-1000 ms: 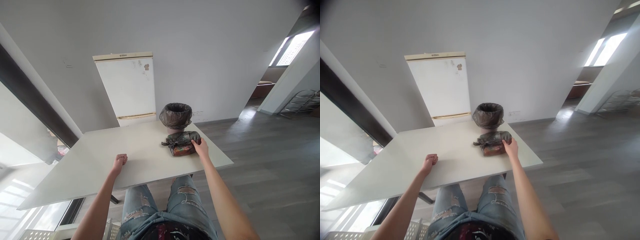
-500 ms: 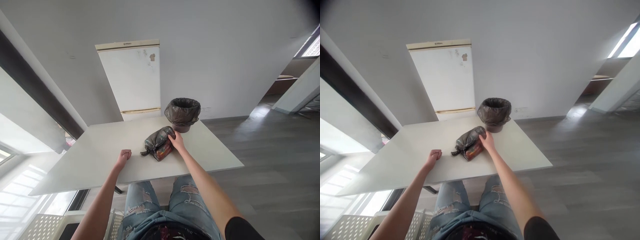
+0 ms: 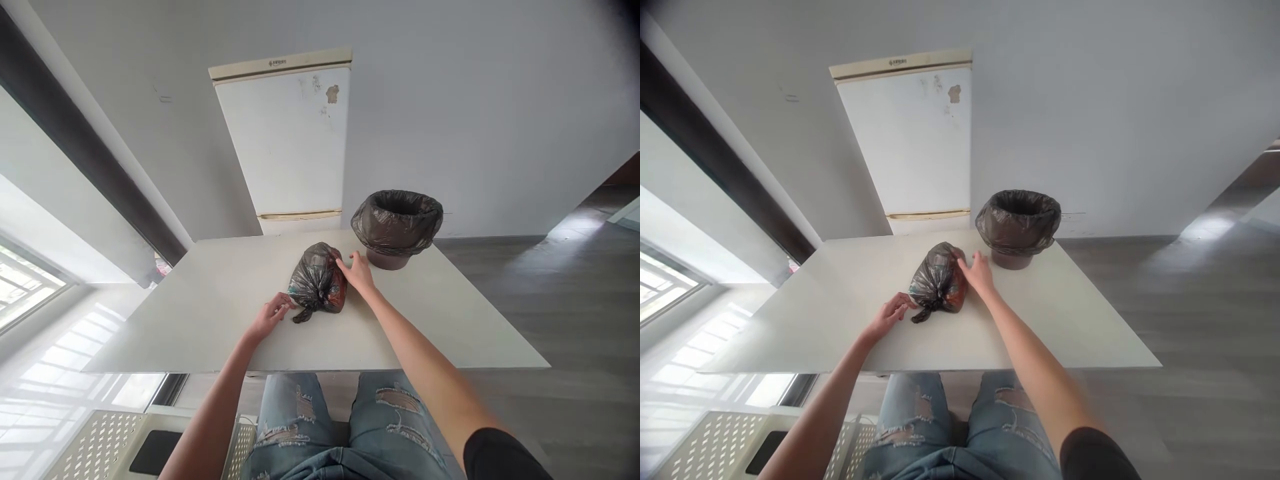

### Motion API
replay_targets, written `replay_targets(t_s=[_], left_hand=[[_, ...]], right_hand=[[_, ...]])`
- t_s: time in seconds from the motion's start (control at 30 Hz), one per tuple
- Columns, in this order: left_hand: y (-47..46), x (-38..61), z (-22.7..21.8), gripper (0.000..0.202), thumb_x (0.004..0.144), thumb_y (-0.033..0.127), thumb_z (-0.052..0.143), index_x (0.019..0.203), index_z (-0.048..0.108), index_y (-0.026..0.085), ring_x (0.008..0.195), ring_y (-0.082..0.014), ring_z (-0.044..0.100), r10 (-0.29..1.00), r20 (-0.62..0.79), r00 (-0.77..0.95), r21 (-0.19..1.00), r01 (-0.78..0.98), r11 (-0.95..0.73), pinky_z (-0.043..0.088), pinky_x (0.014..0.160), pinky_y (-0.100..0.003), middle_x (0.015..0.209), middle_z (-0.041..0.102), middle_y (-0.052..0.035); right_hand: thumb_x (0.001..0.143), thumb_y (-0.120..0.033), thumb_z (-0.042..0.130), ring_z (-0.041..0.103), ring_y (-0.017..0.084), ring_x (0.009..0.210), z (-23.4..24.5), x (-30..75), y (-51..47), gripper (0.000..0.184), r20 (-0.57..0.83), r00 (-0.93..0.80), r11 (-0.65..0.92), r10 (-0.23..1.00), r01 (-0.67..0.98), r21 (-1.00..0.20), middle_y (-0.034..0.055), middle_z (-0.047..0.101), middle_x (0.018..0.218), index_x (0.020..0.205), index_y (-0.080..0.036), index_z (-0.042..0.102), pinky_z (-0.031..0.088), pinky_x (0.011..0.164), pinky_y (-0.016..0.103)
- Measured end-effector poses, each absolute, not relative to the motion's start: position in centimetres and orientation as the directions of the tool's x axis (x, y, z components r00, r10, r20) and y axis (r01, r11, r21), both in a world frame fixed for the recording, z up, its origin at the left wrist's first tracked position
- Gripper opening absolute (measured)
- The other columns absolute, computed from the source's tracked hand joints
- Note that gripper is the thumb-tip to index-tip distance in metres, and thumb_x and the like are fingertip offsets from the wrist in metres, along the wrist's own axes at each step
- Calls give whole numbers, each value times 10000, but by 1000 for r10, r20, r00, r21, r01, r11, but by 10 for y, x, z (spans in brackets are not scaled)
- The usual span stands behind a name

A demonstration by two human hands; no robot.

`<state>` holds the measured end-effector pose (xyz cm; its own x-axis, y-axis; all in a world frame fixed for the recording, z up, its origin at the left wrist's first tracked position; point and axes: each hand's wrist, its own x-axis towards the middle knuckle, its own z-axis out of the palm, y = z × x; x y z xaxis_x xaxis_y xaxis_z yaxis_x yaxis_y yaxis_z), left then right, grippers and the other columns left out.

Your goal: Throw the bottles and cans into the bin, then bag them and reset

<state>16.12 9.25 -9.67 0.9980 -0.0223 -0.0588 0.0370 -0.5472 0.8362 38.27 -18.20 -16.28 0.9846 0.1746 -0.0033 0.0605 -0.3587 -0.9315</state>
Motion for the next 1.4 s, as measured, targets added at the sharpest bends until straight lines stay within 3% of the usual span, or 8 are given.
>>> replay_targets(t_s=[0.17, 0.4, 0.7, 0.87, 1.03, 1.13, 1.27, 1.4], left_hand=[[84, 173, -95, 425, 984, 454, 606, 1349, 594, 237, 717, -151, 596, -17, -61, 998, 703, 31, -710, 461, 759, -297, 1130, 761, -57], [68, 237, -83, 291, 922, 434, 656, 1089, 698, 199, 628, -178, 598, -40, -159, 986, 728, 90, -679, 428, 603, -282, 729, 681, -21], [92, 290, -97, 483, 855, 640, 711, 909, 573, 181, 480, -108, 501, -80, -75, 994, 971, 54, -234, 408, 461, -246, 642, 579, 10], [88, 284, -111, 479, 948, 617, 637, 802, 577, 165, 495, -77, 341, -57, 55, 997, 955, -70, -287, 275, 474, -238, 560, 410, 47], [84, 280, -110, 304, 1068, 438, 496, 1023, 645, 178, 642, -129, 468, 146, 429, 892, 755, -265, -599, 405, 607, -276, 755, 561, -16], [81, 284, -105, 216, 1055, 279, 498, 1161, 673, 210, 898, -196, 614, 43, 610, 791, 511, -351, -785, 491, 803, -344, 1032, 677, -96], [75, 291, -105, 222, 1000, 223, 614, 1180, 733, 274, 1102, -244, 649, -304, 508, 806, 251, -476, -843, 449, 991, -437, 1195, 749, -80], [70, 293, -110, 157, 1016, 185, 584, 1041, 726, 246, 905, -206, 654, -294, 505, 812, 259, -468, -845, 467, 909, -412, 1010, 776, -59]], right_hand=[[876, -711, 648, 743, 281, 847, -171, 376, -184, 537, -137, 922, -212, 363, -61, -975, 106, 754, 968, 1087, -217, 646, 632, 745, 430], [917, -557, 653, 726, 231, 1070, -170, 386, -172, 457, 32, 895, 3, 446, 35, -999, 100, 713, 1287, 1240, -235, 649, 624, 892, 386], [955, -454, 735, 603, 262, 1045, -164, 372, -175, 240, 591, 679, -91, 435, 686, -722, 75, 640, 1059, 1082, -251, 720, 528, 988, 466], [983, -315, 709, 573, 259, 987, -169, 372, -165, 183, 657, 580, -150, 482, 793, -590, 82, 618, 1080, 1163, -283, 711, 537, 907, 457], [1015, -203, 615, 565, 240, 984, -166, 368, -167, 96, 670, 585, -83, 457, 778, -623, 70, 610, 1066, 1017, -271, 682, 520, 893, 432], [1013, -195, 581, 576, 247, 1009, -160, 367, -172, 78, 650, 627, -52, 428, 736, -675, 74, 626, 1094, 990, -256, 623, 507, 918, 450], [1025, -186, 513, 588, 252, 1016, -158, 366, -174, 95, 607, 664, -28, 436, 684, -729, 66, 669, 1104, 1003, -255, 574, 495, 932, 464], [1030, -167, 453, 581, 251, 973, -164, 367, -171, 152, 581, 723, -70, 374, 647, -759, 61, 668, 1037, 1055, -265, 566, 499, 887, 444]])
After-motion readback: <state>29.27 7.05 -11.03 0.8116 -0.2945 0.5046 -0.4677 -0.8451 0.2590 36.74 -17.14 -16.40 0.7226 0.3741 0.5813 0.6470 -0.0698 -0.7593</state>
